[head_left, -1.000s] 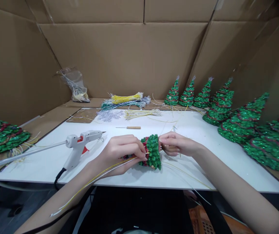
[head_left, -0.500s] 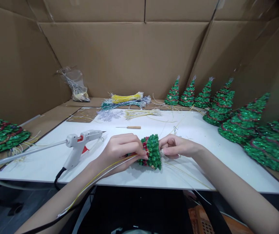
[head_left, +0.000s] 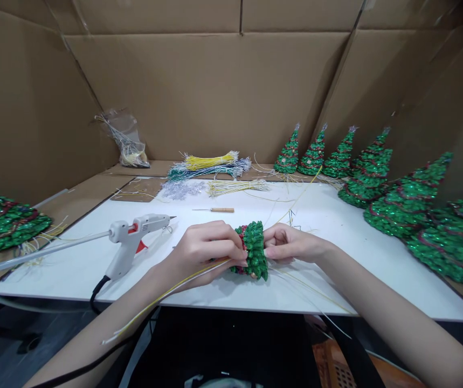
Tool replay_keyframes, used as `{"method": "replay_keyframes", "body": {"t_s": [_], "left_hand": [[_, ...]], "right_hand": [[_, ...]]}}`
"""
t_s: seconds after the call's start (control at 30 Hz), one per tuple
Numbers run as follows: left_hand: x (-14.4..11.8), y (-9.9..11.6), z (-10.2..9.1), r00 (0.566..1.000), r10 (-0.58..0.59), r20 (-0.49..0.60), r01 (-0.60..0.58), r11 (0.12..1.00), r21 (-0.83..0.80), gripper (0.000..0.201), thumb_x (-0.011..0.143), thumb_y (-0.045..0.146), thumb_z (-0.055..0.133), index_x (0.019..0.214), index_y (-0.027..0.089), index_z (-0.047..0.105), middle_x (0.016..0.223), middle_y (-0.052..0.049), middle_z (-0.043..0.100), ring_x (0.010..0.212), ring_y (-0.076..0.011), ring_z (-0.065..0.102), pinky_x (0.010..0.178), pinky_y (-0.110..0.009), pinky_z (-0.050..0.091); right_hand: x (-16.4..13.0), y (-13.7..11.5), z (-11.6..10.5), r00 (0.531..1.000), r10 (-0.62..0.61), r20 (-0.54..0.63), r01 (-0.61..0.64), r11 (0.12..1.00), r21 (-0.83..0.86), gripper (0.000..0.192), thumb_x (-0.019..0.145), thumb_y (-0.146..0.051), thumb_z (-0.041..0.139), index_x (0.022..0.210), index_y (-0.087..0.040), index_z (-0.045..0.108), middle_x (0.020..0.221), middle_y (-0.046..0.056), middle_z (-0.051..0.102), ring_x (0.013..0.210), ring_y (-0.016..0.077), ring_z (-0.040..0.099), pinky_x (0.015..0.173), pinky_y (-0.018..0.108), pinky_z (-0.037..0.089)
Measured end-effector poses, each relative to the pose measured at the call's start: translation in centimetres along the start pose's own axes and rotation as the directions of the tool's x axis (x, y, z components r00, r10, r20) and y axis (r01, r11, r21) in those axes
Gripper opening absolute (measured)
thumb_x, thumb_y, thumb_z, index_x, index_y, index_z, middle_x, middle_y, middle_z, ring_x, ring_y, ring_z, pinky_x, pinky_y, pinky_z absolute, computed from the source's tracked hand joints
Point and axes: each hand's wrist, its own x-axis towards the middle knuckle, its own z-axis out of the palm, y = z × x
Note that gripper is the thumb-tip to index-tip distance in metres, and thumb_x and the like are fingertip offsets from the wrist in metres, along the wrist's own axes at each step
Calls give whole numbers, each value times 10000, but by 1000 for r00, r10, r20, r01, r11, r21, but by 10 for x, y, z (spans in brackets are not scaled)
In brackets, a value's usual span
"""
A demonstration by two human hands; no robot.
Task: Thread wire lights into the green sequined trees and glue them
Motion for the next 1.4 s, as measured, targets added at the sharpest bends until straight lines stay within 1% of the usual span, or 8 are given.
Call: {"method": "replay_keyframes", "body": {"t_s": [0.1,0.3,0.53,0.73,0.9,1.0,1.1,1.4], "left_hand": [[-1,2,-3,999,-40,11,40,998,-40,9,815,147,712,822,152,713,751,-45,658,655,-110,579,593,-211,463],[-2,6,-11,987,-133,94,145,980,-133,140,884,170,612,967,155,724,800,-65,661,709,-134,598,635,-235,483],[1,5,-8,978,-184,95,196,970,-141,193,906,138,556,1060,144,672,767,-36,661,630,-103,543,602,-214,458],[5,5,-5,968,-238,73,248,948,-199,172,887,118,578,1051,143,621,754,1,630,617,-76,543,575,-178,461],[10,7,-4,958,-268,106,284,942,-180,157,884,103,550,1023,138,614,718,15,621,596,-73,542,559,-178,445],[10,7,-3,962,-252,108,268,947,-175,166,880,93,537,1019,139,615,728,14,629,593,-70,541,555,-174,440],[10,8,-2,967,-234,103,248,954,-166,156,882,92,542,1011,130,622,748,0,646,606,-72,551,566,-174,445],[7,11,-9,959,-253,125,273,945,-182,139,881,139,599,1015,138,637,771,-22,660,645,-94,571,605,-203,467]], "right_hand": [[1,-1,1,1000,-1,-6,1,1000,-14,299,800,-354,739,752,-100,589,465,-100,405,384,13,293,374,183,192],[1,-3,2,1000,12,-22,-13,999,-44,323,791,-384,744,759,-93,606,464,-98,397,389,17,306,375,178,202],[2,3,-2,999,-20,33,22,999,-46,329,843,-361,694,1021,-85,671,498,-93,408,399,23,293,374,173,208],[2,4,-2,998,-26,51,28,998,-53,297,850,-359,687,965,-86,666,496,-95,388,405,27,301,380,175,210],[2,2,-1,996,-5,85,11,997,-72,305,867,-388,662,908,-87,636,535,-79,434,413,24,311,386,177,217],[2,1,0,995,-1,98,9,997,-76,310,875,-395,651,852,-89,612,561,-65,463,417,20,317,383,177,215],[2,2,-1,998,-6,69,11,997,-71,303,866,-391,663,833,-97,597,531,-86,407,413,21,301,383,175,207],[2,6,-3,998,-6,59,10,998,-65,316,853,-401,677,933,-99,625,534,-90,412,413,23,285,381,171,205]]}}
